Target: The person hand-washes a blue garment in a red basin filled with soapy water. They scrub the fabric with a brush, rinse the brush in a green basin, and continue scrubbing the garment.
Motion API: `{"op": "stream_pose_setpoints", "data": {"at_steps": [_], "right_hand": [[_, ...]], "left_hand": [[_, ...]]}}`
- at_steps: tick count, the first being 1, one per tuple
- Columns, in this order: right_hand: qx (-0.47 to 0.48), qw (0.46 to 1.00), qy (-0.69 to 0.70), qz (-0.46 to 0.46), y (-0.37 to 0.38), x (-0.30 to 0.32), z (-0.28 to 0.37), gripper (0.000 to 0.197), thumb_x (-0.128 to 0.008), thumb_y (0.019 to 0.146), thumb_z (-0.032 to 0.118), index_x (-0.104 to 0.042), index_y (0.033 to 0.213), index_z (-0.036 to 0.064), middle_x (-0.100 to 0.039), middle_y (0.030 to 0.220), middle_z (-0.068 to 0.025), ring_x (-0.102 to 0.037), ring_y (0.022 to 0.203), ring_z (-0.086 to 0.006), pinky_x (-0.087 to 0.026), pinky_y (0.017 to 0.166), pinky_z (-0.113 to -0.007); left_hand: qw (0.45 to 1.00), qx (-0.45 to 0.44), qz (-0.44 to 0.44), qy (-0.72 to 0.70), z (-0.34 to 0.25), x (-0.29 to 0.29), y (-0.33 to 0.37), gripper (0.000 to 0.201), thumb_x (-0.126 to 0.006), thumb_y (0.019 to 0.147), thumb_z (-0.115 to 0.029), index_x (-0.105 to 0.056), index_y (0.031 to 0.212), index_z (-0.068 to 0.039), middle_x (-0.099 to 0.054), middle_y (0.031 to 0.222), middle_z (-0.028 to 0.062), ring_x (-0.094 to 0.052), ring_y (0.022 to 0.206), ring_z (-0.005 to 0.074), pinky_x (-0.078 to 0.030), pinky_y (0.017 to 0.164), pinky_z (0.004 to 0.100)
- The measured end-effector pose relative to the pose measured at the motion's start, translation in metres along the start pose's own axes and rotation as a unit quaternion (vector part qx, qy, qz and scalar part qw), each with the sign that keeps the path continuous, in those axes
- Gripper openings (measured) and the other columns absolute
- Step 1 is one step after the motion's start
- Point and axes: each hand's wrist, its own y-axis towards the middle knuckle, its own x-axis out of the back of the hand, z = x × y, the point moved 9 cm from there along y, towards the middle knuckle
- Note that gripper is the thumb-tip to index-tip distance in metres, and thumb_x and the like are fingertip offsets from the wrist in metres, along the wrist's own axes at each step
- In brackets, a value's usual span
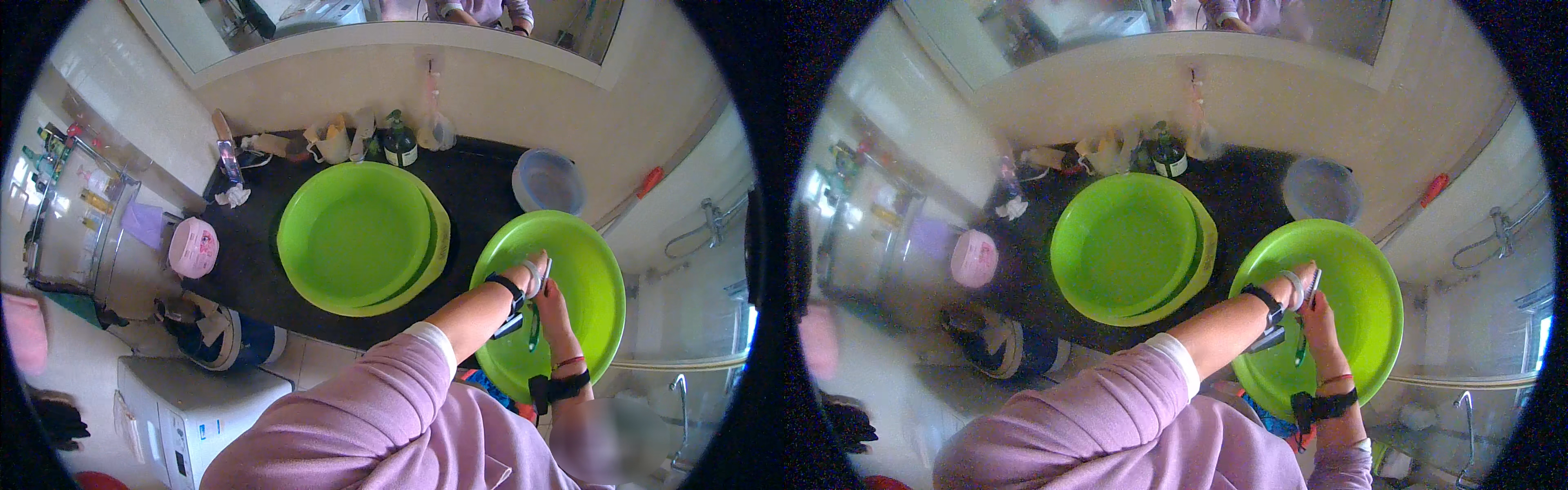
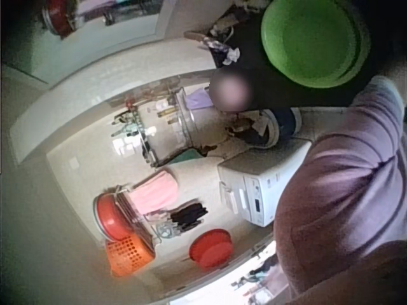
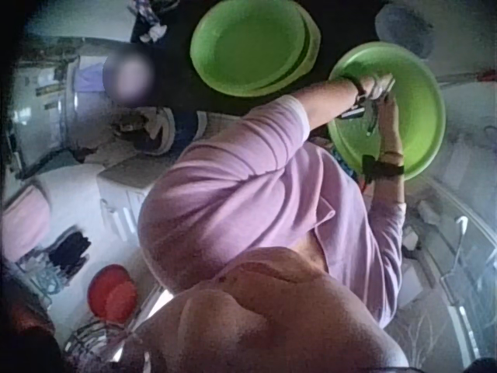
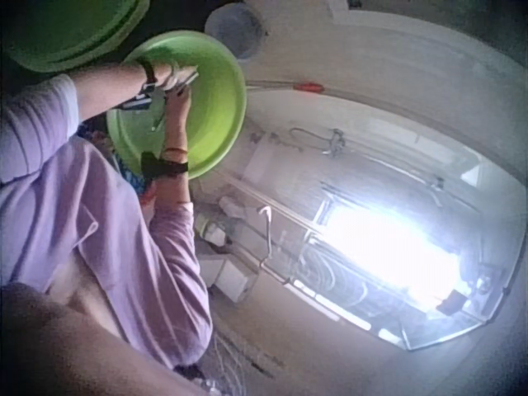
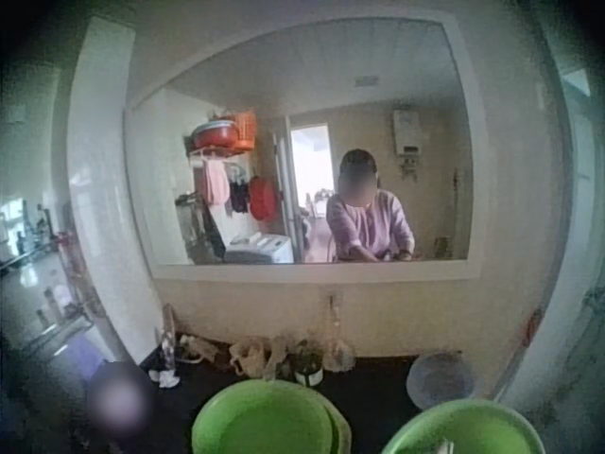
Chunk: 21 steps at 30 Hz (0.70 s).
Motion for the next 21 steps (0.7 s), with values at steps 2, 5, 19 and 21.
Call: {"op": "stream_pose_setpoints", "data": {"at_steps": [2, 5, 19, 21], "right_hand": [[0.006, 0.999, 0.028, -0.017, -0.007, -0.003, 0.005, 0.025, -0.059, 0.085, 0.011, -0.051, 0.106, 0.0000, -0.060, 0.087, -0.0106, -0.058, 0.078, -0.0215, -0.048, 0.070, -0.036], [0.288, 0.931, -0.193, -0.115, -0.033, -0.004, 0.055, 0.032, -0.061, 0.081, 0.004, -0.052, 0.111, 0.0019, -0.061, 0.094, -0.0135, -0.061, 0.082, -0.0246, -0.050, 0.067, -0.035], [0.059, 0.981, -0.185, 0.025, -0.043, 0.017, 0.024, 0.020, -0.059, 0.087, 0.021, -0.055, 0.086, 0.0007, -0.057, 0.063, -0.0117, -0.058, 0.054, -0.0217, -0.045, 0.049, -0.034], [-0.006, 0.974, -0.225, 0.040, -0.045, 0.020, 0.018, 0.028, -0.056, 0.090, 0.028, -0.056, 0.081, 0.0014, -0.055, 0.058, -0.0105, -0.056, 0.050, -0.0211, -0.044, 0.048, -0.035]], "left_hand": [[0.998, -0.017, -0.053, -0.025, -0.009, 0.013, -0.014, 0.049, -0.030, 0.097, -0.041, -0.055, 0.074, -0.005, -0.052, 0.064, 0.0093, -0.048, 0.056, 0.0232, -0.038, 0.052, 0.0411], [0.987, 0.062, -0.032, -0.144, -0.014, 0.015, -0.048, 0.046, -0.031, 0.097, -0.045, -0.054, 0.089, -0.006, -0.057, 0.067, 0.0102, -0.054, 0.056, 0.0234, -0.043, 0.048, 0.0376], [0.988, 0.043, 0.104, -0.109, -0.043, 0.023, -0.138, 0.020, -0.062, 0.087, -0.019, -0.053, 0.098, -0.006, -0.059, 0.090, 0.0091, -0.063, 0.082, 0.0278, -0.056, 0.066, 0.0562], [0.984, 0.055, 0.105, -0.131, -0.037, 0.024, -0.142, 0.032, -0.062, 0.087, -0.017, -0.044, 0.112, -0.010, -0.057, 0.095, 0.0102, -0.063, 0.087, 0.0284, -0.056, 0.069, 0.0556]]}}
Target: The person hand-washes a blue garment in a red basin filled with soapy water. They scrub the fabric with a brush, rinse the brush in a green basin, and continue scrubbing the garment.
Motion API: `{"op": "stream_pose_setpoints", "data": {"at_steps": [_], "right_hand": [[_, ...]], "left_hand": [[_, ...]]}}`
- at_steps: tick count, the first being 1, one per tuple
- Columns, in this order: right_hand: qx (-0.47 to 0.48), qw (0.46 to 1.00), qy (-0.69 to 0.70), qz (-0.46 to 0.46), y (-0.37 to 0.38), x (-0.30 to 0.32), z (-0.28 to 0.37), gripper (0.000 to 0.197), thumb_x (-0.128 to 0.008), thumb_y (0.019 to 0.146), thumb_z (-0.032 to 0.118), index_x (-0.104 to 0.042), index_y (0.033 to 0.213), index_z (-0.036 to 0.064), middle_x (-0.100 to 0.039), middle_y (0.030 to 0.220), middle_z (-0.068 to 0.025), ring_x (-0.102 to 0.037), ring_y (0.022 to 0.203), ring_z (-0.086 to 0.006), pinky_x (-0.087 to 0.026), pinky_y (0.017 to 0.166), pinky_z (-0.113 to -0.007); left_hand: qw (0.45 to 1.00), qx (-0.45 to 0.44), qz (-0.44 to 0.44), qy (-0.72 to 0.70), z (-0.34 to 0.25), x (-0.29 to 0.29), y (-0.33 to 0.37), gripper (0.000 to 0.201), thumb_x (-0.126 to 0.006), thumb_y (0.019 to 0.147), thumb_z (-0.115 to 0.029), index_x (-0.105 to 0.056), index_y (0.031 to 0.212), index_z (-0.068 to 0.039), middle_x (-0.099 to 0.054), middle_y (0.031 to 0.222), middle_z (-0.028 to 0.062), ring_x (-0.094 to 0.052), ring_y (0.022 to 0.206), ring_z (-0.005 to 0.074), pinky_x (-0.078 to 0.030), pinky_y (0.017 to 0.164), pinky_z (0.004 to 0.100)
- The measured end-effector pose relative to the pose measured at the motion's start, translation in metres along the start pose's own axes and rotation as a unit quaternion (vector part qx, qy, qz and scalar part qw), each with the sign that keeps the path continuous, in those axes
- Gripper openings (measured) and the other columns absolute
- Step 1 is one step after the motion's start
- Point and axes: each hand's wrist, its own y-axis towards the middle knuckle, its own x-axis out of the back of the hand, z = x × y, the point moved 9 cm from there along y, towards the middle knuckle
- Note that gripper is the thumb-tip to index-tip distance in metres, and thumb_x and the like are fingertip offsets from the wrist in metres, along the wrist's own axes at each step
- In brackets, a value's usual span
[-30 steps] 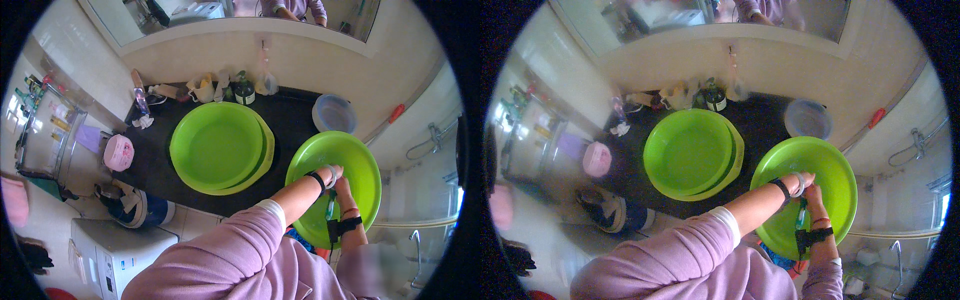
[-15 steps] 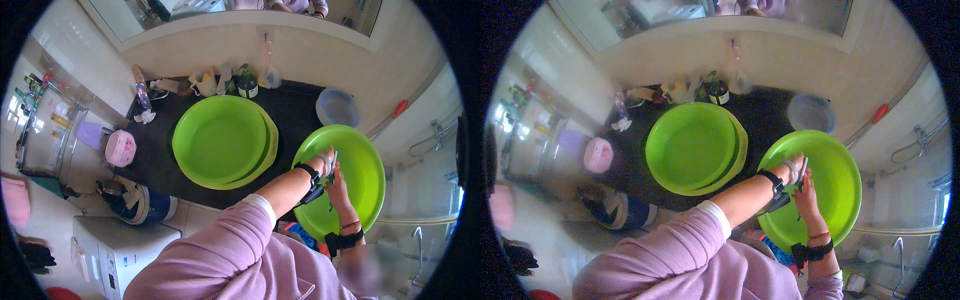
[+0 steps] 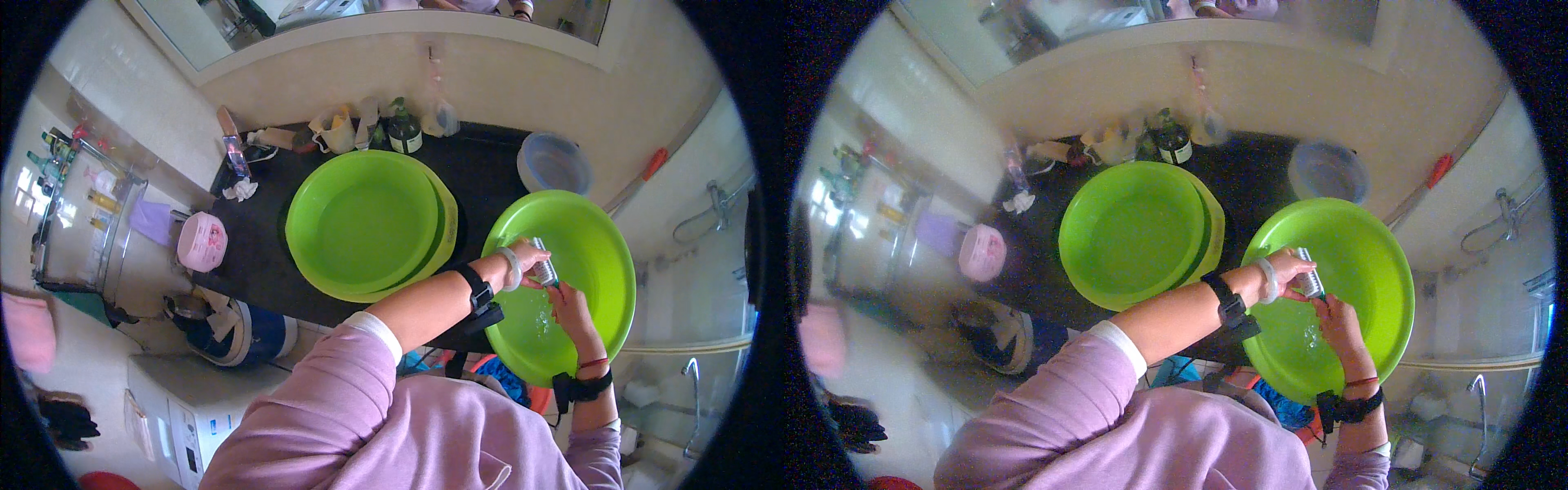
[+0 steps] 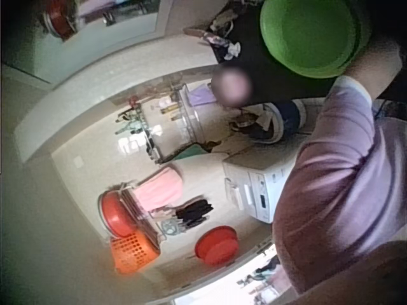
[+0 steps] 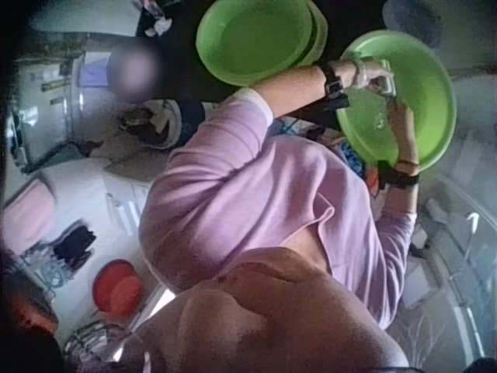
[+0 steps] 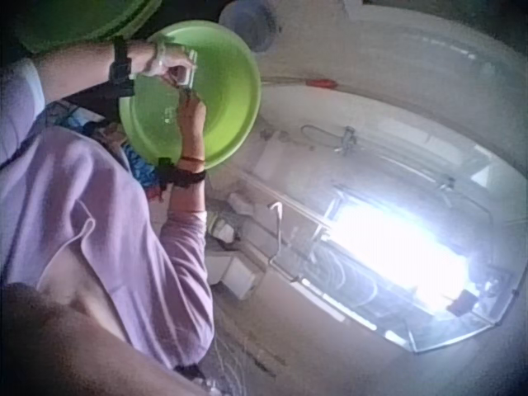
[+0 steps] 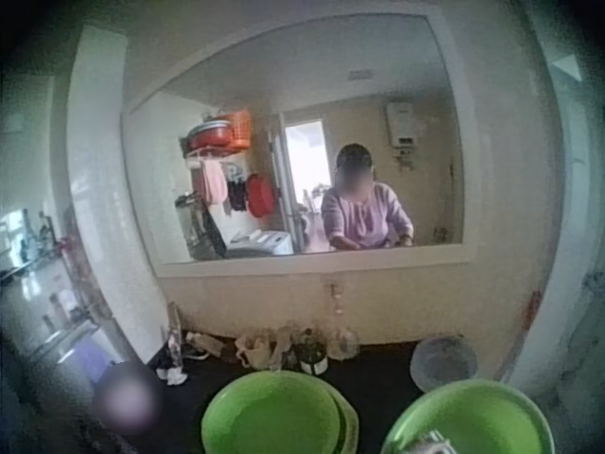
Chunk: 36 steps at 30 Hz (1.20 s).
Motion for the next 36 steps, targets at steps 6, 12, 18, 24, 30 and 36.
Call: {"op": "stream_pose_setpoints", "data": {"at_steps": [6, 12, 18, 24, 30, 36], "right_hand": [[-0.074, 0.992, 0.076, 0.065, 0.009, -0.001, -0.021, 0.041, -0.050, 0.093, 0.038, -0.058, 0.076, 0.0020, -0.053, 0.055, -0.0047, -0.049, 0.041, -0.0168, -0.042, 0.045, -0.034], [-0.086, 0.988, 0.096, 0.083, 0.061, -0.001, -0.093, 0.040, -0.050, 0.091, 0.039, -0.060, 0.077, 0.0026, -0.058, 0.063, -0.0076, -0.057, 0.057, -0.0175, -0.046, 0.054, -0.034], [0.146, 0.916, -0.345, 0.144, 0.082, -0.028, -0.076, 0.023, -0.052, 0.085, 0.022, -0.063, 0.086, 0.0025, -0.065, 0.087, -0.0181, -0.063, 0.082, -0.0310, -0.050, 0.071, -0.039], [0.193, 0.979, -0.001, 0.063, 0.043, -0.026, 0.017, 0.024, -0.053, 0.086, 0.021, -0.055, 0.101, 0.0021, -0.063, 0.100, -0.0196, -0.061, 0.087, -0.0394, -0.050, 0.075, -0.044], [0.158, 0.980, -0.089, -0.086, 0.015, -0.001, 0.043, 0.037, -0.058, 0.086, 0.026, -0.043, 0.114, 0.0060, -0.063, 0.094, -0.0220, -0.061, 0.082, -0.0426, -0.049, 0.069, -0.049], [0.155, 0.987, -0.020, -0.045, 0.005, 0.016, 0.046, 0.028, -0.050, 0.093, 0.027, -0.048, 0.110, 0.0053, -0.064, 0.084, -0.0211, -0.060, 0.071, -0.0448, -0.050, 0.057, -0.046]], "left_hand": [[1.000, -0.013, -0.003, 0.003, 0.008, 0.004, 0.000, 0.044, -0.059, 0.088, -0.015, -0.032, 0.123, -0.011, -0.057, 0.097, 0.0125, -0.065, 0.083, 0.0282, -0.058, 0.068, 0.0517], [0.982, 0.037, -0.077, 0.169, 0.015, 0.011, 0.015, 0.029, -0.056, 0.088, -0.010, -0.048, 0.111, 0.005, -0.062, 0.098, 0.0194, -0.066, 0.085, 0.0315, -0.060, 0.058, 0.0442], [0.926, 0.084, -0.120, 0.348, 0.025, 0.006, 0.036, 0.018, -0.054, 0.083, -0.006, -0.066, 0.095, 0.001, -0.064, 0.097, 0.0212, -0.066, 0.085, 0.0313, -0.055, 0.054, 0.0439], [0.971, 0.007, -0.112, 0.209, 0.025, 0.007, 0.039, 0.030, -0.048, 0.092, -0.021, -0.061, 0.105, 0.003, -0.063, 0.104, 0.0220, -0.064, 0.093, 0.0317, -0.052, 0.071, 0.0420], [0.948, -0.074, -0.130, 0.282, -0.002, -0.011, 0.015, 0.044, -0.039, 0.098, -0.036, -0.054, 0.107, 0.004, -0.063, 0.102, 0.0188, -0.061, 0.097, 0.0310, -0.048, 0.083, 0.0439], [0.967, -0.056, -0.093, 0.232, -0.002, -0.024, 0.000, 0.034, -0.041, 0.097, -0.030, -0.055, 0.100, 0.000, -0.063, 0.090, 0.0189, -0.066, 0.067, 0.0275, -0.054, 0.051, 0.0392]]}}
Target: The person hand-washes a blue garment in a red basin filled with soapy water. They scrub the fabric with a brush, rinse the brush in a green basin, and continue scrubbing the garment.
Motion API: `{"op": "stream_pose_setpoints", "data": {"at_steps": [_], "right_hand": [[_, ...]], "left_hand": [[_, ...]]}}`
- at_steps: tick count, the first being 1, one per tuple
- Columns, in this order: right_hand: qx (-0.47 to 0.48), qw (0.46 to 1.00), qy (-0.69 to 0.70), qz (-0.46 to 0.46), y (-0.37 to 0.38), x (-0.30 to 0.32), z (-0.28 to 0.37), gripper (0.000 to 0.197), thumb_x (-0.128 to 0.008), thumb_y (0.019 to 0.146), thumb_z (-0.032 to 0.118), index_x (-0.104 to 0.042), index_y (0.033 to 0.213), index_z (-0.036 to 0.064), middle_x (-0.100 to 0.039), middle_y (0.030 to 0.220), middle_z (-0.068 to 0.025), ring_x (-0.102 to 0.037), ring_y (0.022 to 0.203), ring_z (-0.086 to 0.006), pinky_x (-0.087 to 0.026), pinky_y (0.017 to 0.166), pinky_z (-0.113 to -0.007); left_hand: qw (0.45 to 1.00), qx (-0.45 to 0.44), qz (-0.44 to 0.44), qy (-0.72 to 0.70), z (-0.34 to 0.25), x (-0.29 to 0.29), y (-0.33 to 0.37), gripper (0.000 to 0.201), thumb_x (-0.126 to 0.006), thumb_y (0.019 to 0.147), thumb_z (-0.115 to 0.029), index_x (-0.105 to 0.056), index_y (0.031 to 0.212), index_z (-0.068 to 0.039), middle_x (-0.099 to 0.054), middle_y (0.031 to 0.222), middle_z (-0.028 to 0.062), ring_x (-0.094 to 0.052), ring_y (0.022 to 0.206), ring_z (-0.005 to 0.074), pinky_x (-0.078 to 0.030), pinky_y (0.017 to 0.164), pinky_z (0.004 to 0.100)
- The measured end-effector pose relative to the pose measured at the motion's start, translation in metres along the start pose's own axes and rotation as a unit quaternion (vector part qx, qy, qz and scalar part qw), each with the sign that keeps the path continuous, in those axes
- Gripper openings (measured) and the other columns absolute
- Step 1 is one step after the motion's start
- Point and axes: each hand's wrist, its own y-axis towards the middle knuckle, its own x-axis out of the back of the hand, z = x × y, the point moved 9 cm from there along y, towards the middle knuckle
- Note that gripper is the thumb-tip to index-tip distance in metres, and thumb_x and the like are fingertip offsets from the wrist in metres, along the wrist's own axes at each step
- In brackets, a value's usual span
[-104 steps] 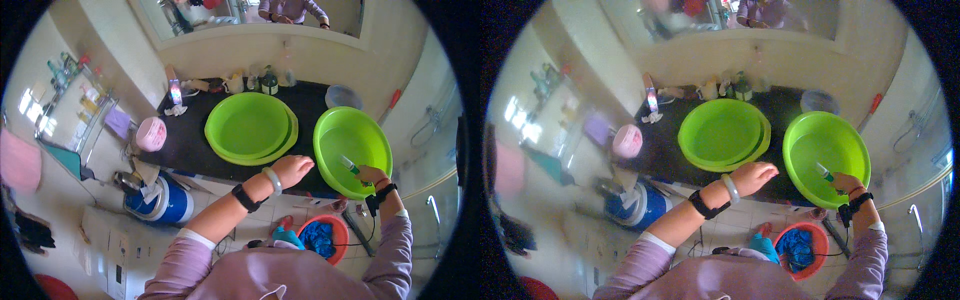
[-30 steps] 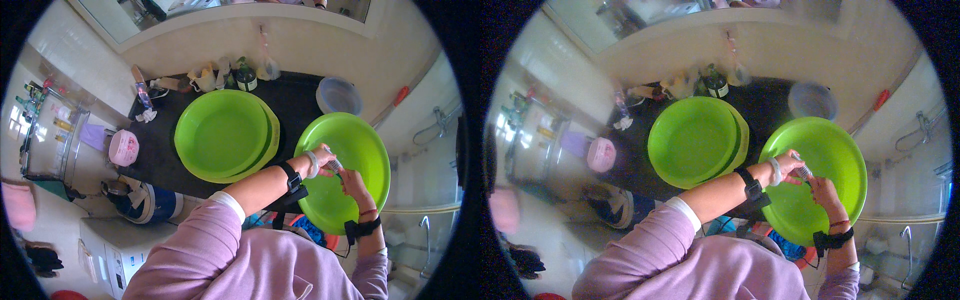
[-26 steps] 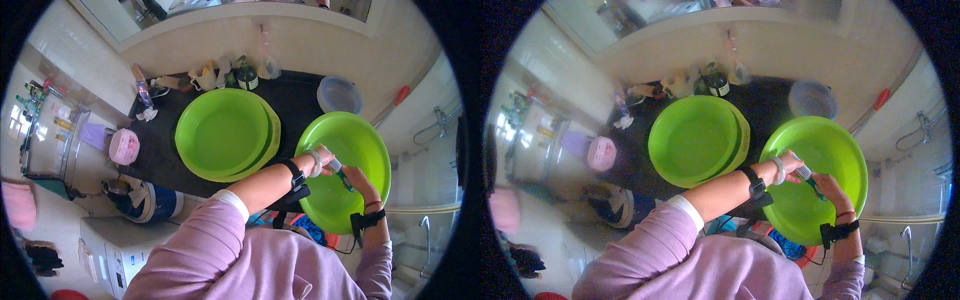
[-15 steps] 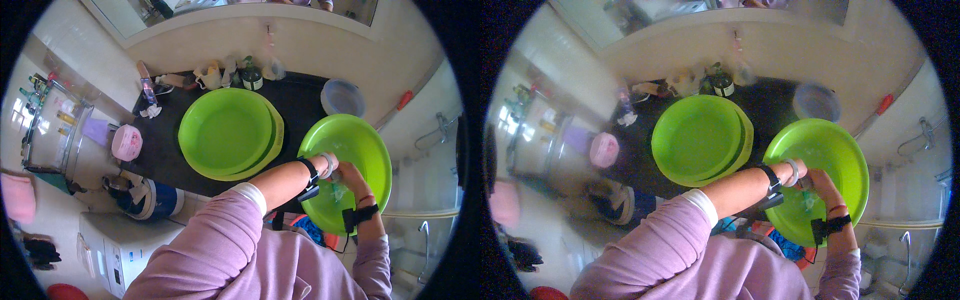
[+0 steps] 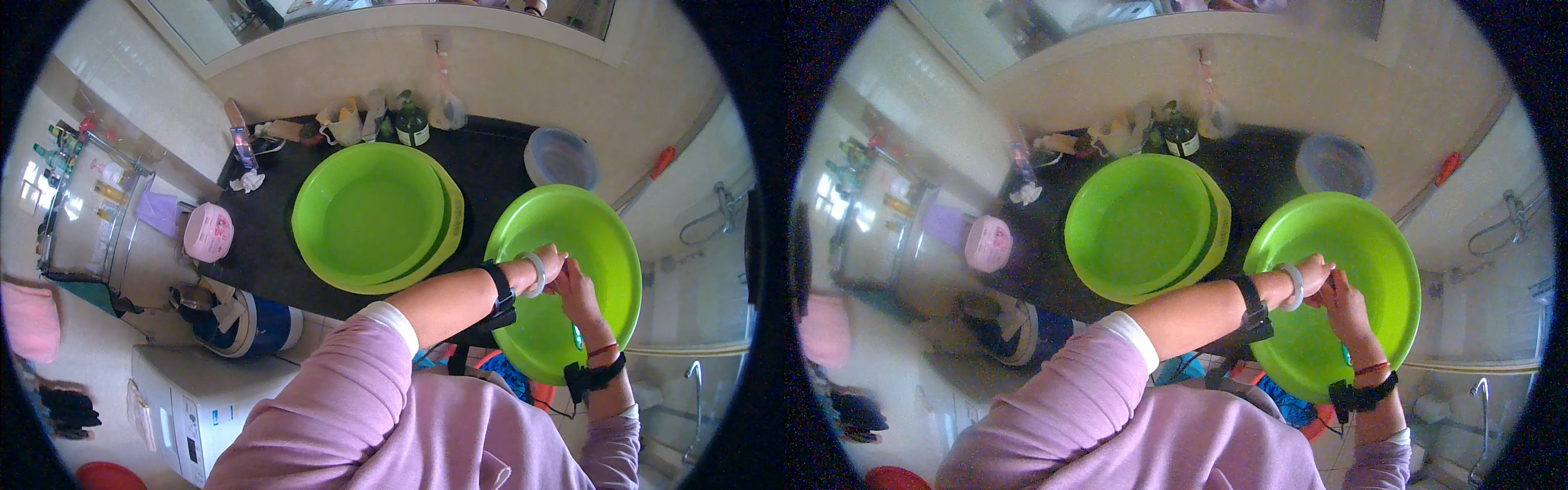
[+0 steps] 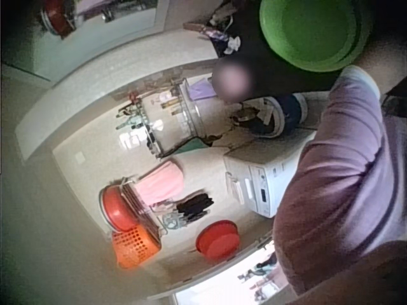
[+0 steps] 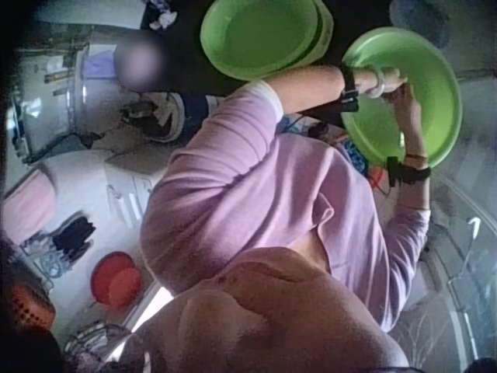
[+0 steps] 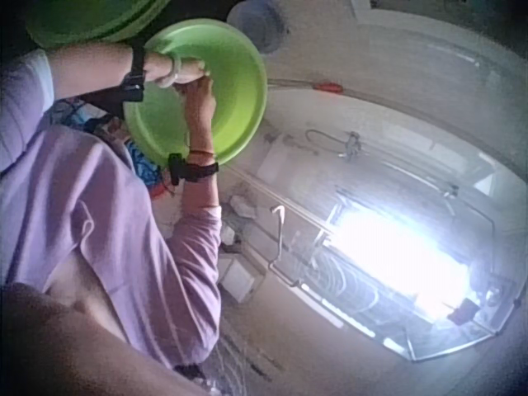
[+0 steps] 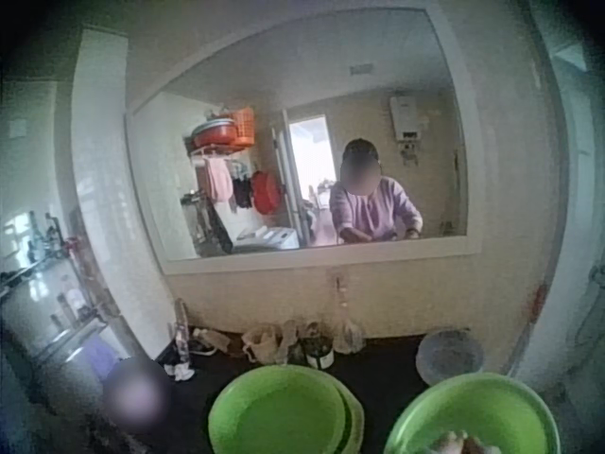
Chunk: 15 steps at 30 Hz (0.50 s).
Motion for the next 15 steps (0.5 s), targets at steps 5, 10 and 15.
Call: {"op": "stream_pose_setpoints", "data": {"at_steps": [5, 10, 15], "right_hand": [[-0.085, 0.978, 0.155, 0.114, -0.003, -0.019, -0.069, 0.027, -0.050, 0.093, 0.027, -0.054, 0.109, 0.0054, -0.065, 0.094, -0.0179, -0.061, 0.085, -0.0377, -0.050, 0.071, -0.041], [0.038, 0.967, -0.229, 0.104, 0.022, -0.024, -0.135, 0.023, -0.054, 0.090, 0.024, -0.060, 0.103, 0.0059, -0.064, 0.095, -0.0104, -0.058, 0.093, -0.0264, -0.047, 0.080, -0.037], [0.068, 0.967, -0.022, 0.245, 0.014, -0.046, -0.104, 0.020, -0.059, 0.086, 0.020, -0.060, 0.096, 0.0028, -0.064, 0.083, -0.0045, -0.061, 0.082, -0.0137, -0.048, 0.074, -0.028]], "left_hand": [[0.996, 0.054, 0.064, 0.016, 0.016, -0.009, -0.002, 0.022, -0.045, 0.093, -0.019, -0.056, 0.097, 0.000, -0.064, 0.081, 0.0169, -0.064, 0.054, 0.0252, -0.052, 0.041, 0.0366], [0.965, 0.107, 0.079, 0.225, 0.033, -0.009, 0.004, 0.021, -0.050, 0.088, -0.013, -0.064, 0.095, 0.000, -0.066, 0.090, 0.0161, -0.066, 0.067, 0.0290, -0.054, 0.052, 0.0424], [0.895, 0.051, 0.063, 0.438, 0.032, -0.007, 0.021, 0.021, -0.058, 0.083, -0.016, -0.068, 0.094, -0.001, -0.069, 0.093, 0.0119, -0.066, 0.073, 0.0282, -0.054, 0.064, 0.0425]]}}
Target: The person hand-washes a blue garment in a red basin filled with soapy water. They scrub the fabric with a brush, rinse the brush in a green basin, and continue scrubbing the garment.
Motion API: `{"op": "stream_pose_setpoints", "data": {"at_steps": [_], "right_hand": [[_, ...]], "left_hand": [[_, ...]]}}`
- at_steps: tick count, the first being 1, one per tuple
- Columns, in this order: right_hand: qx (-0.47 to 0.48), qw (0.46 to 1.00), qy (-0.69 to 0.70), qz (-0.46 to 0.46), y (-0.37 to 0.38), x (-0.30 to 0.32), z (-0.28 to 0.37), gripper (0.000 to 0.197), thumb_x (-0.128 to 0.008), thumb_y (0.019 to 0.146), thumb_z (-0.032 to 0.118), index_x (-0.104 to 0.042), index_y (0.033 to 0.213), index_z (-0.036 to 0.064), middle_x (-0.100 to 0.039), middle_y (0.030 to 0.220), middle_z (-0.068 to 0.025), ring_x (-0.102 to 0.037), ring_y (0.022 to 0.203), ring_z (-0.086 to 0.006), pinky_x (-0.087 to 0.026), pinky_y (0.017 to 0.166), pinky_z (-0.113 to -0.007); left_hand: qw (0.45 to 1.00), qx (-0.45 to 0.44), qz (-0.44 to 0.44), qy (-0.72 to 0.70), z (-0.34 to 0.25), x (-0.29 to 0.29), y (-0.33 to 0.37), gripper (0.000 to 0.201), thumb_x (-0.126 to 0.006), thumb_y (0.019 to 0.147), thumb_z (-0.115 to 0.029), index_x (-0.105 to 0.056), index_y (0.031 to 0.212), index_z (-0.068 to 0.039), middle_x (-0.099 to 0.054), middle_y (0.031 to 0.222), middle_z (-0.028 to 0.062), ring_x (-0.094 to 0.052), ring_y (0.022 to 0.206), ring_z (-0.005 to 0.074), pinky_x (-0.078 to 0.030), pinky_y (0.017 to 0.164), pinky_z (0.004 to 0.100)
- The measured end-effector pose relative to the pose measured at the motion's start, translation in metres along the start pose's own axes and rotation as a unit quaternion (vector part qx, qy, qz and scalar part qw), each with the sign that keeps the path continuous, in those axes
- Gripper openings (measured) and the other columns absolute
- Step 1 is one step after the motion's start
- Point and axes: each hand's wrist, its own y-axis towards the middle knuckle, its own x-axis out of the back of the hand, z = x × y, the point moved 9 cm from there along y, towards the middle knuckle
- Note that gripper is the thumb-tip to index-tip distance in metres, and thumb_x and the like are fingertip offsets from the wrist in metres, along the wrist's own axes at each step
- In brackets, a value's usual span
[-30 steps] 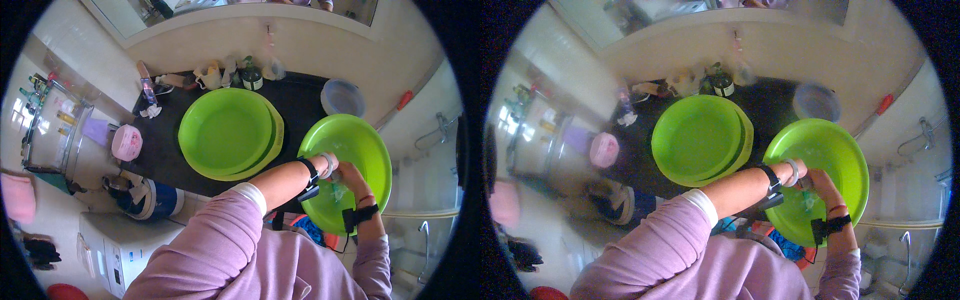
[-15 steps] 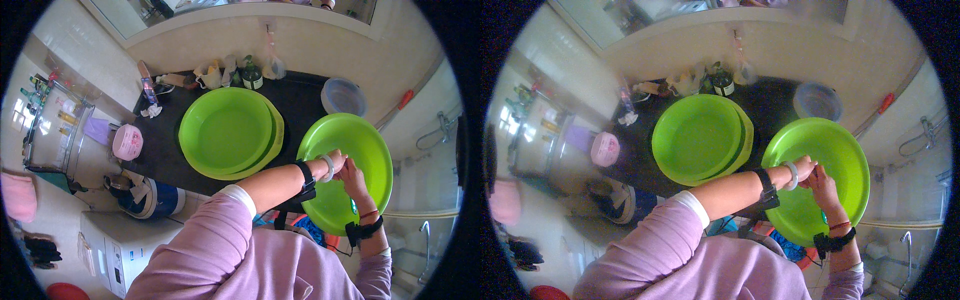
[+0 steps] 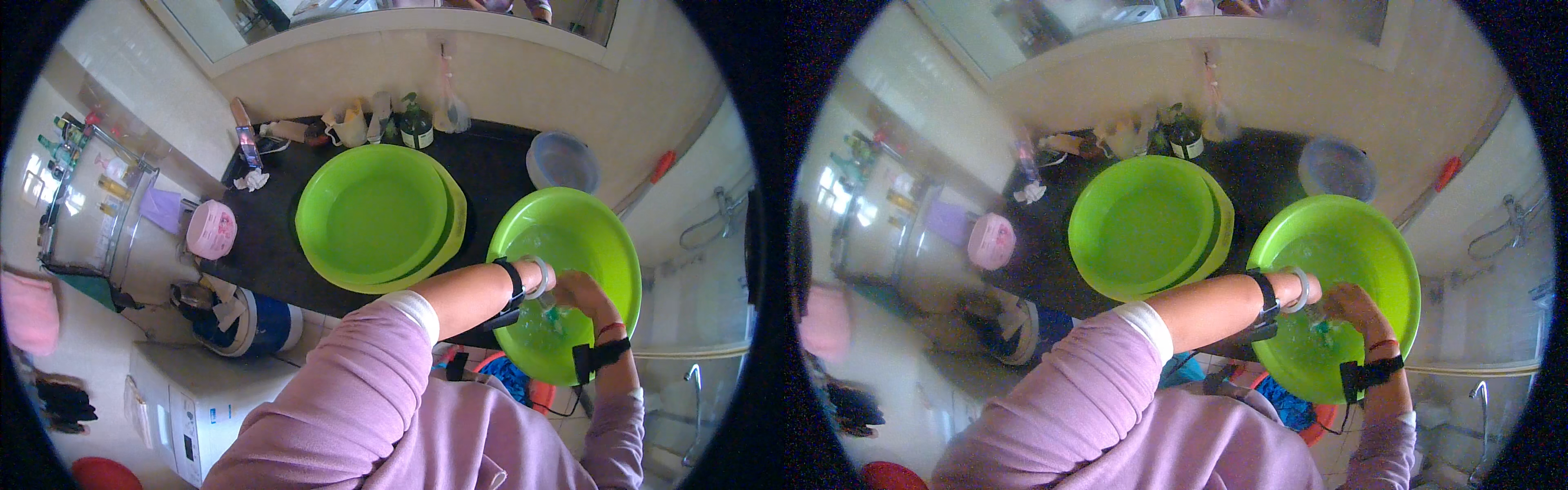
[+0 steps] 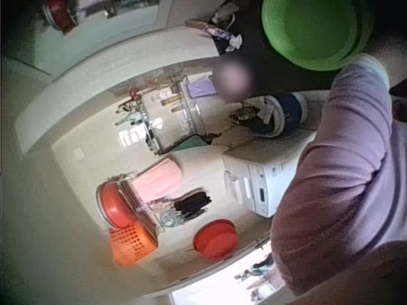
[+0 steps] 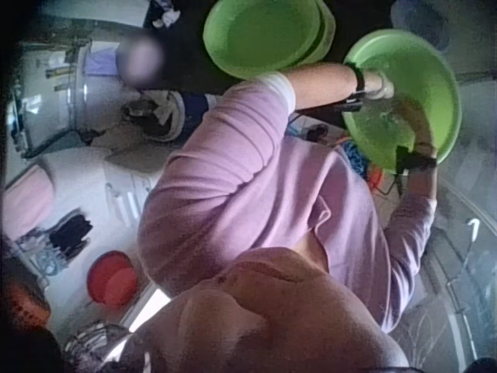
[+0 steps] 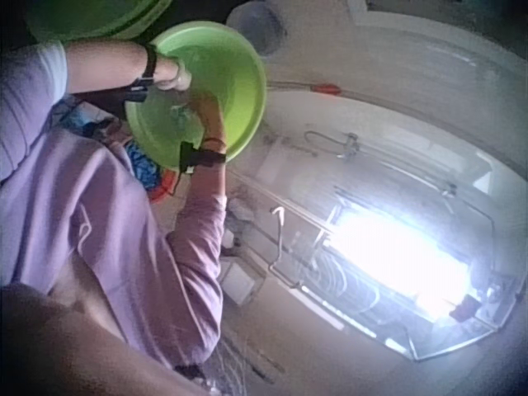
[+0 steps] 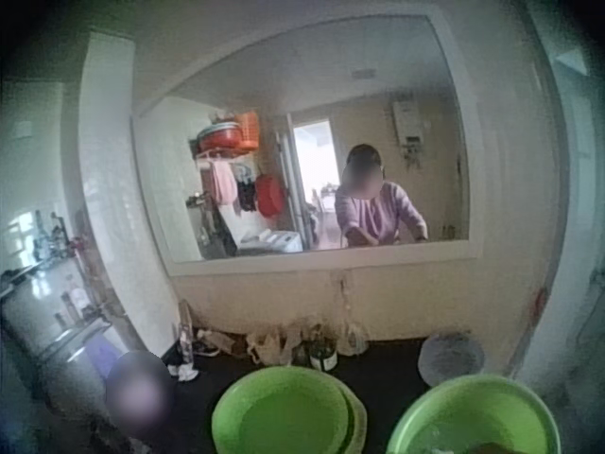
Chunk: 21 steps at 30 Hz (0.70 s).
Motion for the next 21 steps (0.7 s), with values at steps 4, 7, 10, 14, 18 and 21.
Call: {"op": "stream_pose_setpoints", "data": {"at_steps": [4, 7, 10, 14, 18, 21], "right_hand": [[-0.150, 0.929, 0.335, -0.056, -0.011, 0.005, 0.038, 0.019, -0.061, 0.084, 0.016, -0.061, 0.096, 0.0021, -0.064, 0.087, -0.0084, -0.062, 0.084, -0.0202, -0.049, 0.075, -0.031], [-0.064, 0.987, 0.094, -0.114, -0.023, 0.026, 0.089, 0.023, -0.063, 0.082, 0.016, -0.060, 0.100, 0.0022, -0.064, 0.096, -0.0164, -0.062, 0.086, -0.0313, -0.049, 0.075, -0.037], [-0.016, 0.982, 0.004, -0.186, -0.045, 0.040, 0.114, 0.032, -0.065, 0.080, 0.010, -0.054, 0.108, 0.0016, -0.064, 0.092, -0.0181, -0.062, 0.081, -0.0316, -0.049, 0.072, -0.038], [-0.104, 0.976, 0.101, -0.165, -0.072, 0.038, 0.096, 0.051, -0.067, 0.076, 0.004, -0.045, 0.122, 0.0046, -0.062, 0.087, -0.0179, -0.060, 0.078, -0.0324, -0.048, 0.071, -0.039], [-0.190, 0.962, 0.081, -0.179, -0.097, 0.043, 0.077, 0.046, -0.067, 0.076, 0.002, -0.049, 0.118, 0.0057, -0.062, 0.086, -0.0176, -0.060, 0.076, -0.0311, -0.047, 0.067, -0.039], [-0.206, 0.962, 0.087, -0.155, -0.107, 0.033, 0.069, 0.032, -0.066, 0.077, 0.005, -0.057, 0.108, 0.0048, -0.060, 0.084, -0.0180, -0.058, 0.077, -0.0328, -0.046, 0.068, -0.040]], "left_hand": [[0.994, -0.010, 0.109, -0.020, 0.004, -0.022, 0.006, 0.024, -0.060, 0.085, -0.021, -0.063, 0.103, -0.006, -0.065, 0.101, 0.0126, -0.063, 0.082, 0.0275, -0.053, 0.060, 0.0404], [0.992, -0.021, 0.119, -0.043, 0.001, -0.024, 0.003, 0.025, -0.061, 0.084, -0.019, -0.061, 0.107, -0.010, -0.064, 0.100, 0.0103, -0.063, 0.078, 0.0246, -0.053, 0.056, 0.0375], [0.966, -0.072, 0.040, -0.244, -0.014, -0.008, -0.009, 0.018, -0.057, 0.086, -0.014, -0.066, 0.099, -0.006, -0.065, 0.083, 0.0107, -0.063, 0.066, 0.0244, -0.052, 0.051, 0.0376], [0.915, -0.117, 0.041, -0.383, -0.026, 0.002, -0.034, 0.013, -0.056, 0.089, -0.016, -0.064, 0.096, -0.010, -0.062, 0.084, 0.0063, -0.062, 0.070, 0.0199, -0.054, 0.051, 0.0335], [0.908, -0.221, 0.042, -0.352, -0.030, 0.022, -0.064, 0.016, -0.052, 0.092, -0.016, -0.063, 0.103, -0.010, -0.062, 0.098, 0.0036, -0.058, 0.092, 0.0134, -0.057, 0.062, 0.0302], [0.902, -0.277, 0.040, -0.328, -0.023, 0.032, -0.082, 0.015, -0.056, 0.090, -0.013, -0.063, 0.102, -0.010, -0.062, 0.099, 0.0035, -0.059, 0.090, 0.0133, -0.056, 0.066, 0.0287]]}}
